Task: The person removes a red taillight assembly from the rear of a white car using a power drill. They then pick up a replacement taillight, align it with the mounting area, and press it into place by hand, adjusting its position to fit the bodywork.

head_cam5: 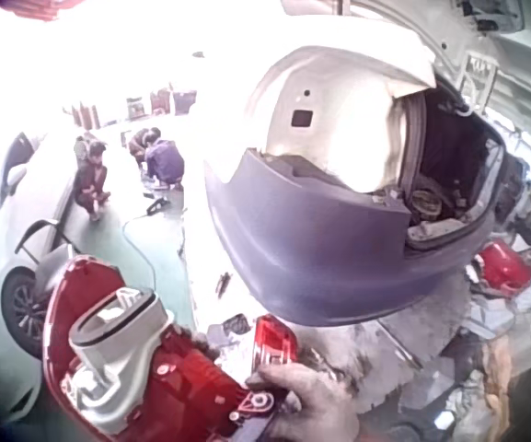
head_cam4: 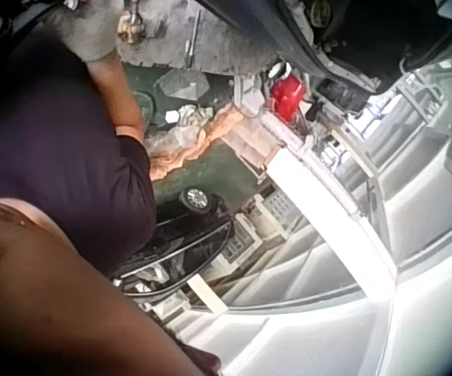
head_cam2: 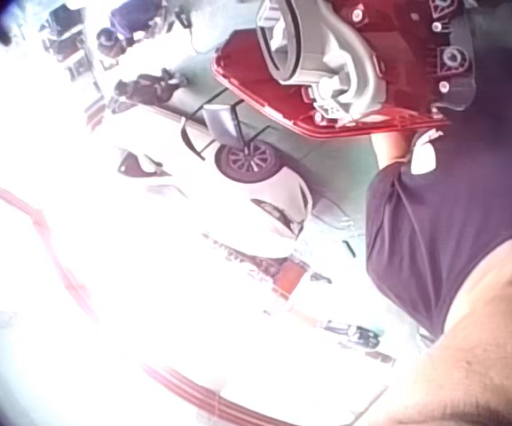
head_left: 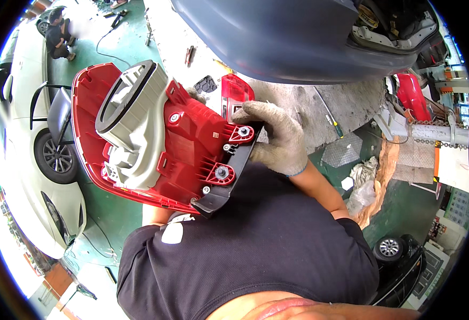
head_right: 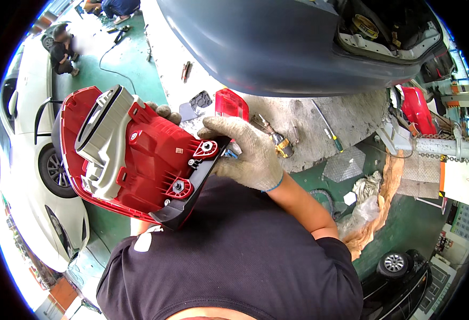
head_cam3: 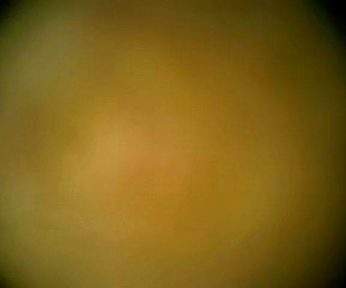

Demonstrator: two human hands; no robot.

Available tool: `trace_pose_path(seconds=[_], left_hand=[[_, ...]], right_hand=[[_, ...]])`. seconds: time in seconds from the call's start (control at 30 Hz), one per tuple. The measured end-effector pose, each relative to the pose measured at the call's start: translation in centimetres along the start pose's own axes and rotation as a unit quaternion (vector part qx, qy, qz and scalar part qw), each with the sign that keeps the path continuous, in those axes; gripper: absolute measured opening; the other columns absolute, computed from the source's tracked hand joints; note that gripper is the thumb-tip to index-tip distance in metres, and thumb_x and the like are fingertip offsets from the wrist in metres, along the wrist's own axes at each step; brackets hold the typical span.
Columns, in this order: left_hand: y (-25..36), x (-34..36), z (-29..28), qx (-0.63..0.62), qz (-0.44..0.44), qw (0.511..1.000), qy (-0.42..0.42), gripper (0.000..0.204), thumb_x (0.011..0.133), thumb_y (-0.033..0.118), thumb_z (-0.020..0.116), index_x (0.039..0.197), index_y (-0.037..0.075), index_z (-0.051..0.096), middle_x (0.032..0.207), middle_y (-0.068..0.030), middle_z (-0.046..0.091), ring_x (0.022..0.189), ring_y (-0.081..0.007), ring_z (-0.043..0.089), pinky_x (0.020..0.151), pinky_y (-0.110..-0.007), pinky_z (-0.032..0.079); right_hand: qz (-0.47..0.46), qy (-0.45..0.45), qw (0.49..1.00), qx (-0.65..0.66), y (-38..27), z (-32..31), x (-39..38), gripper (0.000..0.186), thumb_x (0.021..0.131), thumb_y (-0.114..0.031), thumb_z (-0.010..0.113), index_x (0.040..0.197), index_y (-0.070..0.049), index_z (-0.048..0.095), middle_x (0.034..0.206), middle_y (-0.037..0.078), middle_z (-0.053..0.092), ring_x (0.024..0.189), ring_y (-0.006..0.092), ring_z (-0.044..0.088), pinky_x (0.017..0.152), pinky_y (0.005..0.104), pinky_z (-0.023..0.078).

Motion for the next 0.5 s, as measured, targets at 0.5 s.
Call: trace_pose_path(seconds=[0.5], left_hand=[[4.8, 0.6, -4.8, -0.015, -0.076, 0.997, 0.027, 0.087, 0.095, 0.049, 0.076, 0.162, 0.006, 0.041, 0.162, -0.0101, 0.051, 0.146, -0.0289, 0.053, 0.119, -0.048, 0.049]], right_hand=[[0.063, -0.010, 0.991, -0.119, 0.4, 6.5, 2.9, 0.052, 0.078, -0.017, 0.094, 0.125, -0.005, 0.074, 0.122, 0.012, 0.077, 0.116, 0.0308, 0.073, 0.100, 0.0414, 0.060]])
Point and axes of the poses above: each hand's wrist, its own x-axis towards the middle knuckle, its own z-axis out of the palm, y = z × x, the point moved 1 cm from there along x, towards the middle knuckle
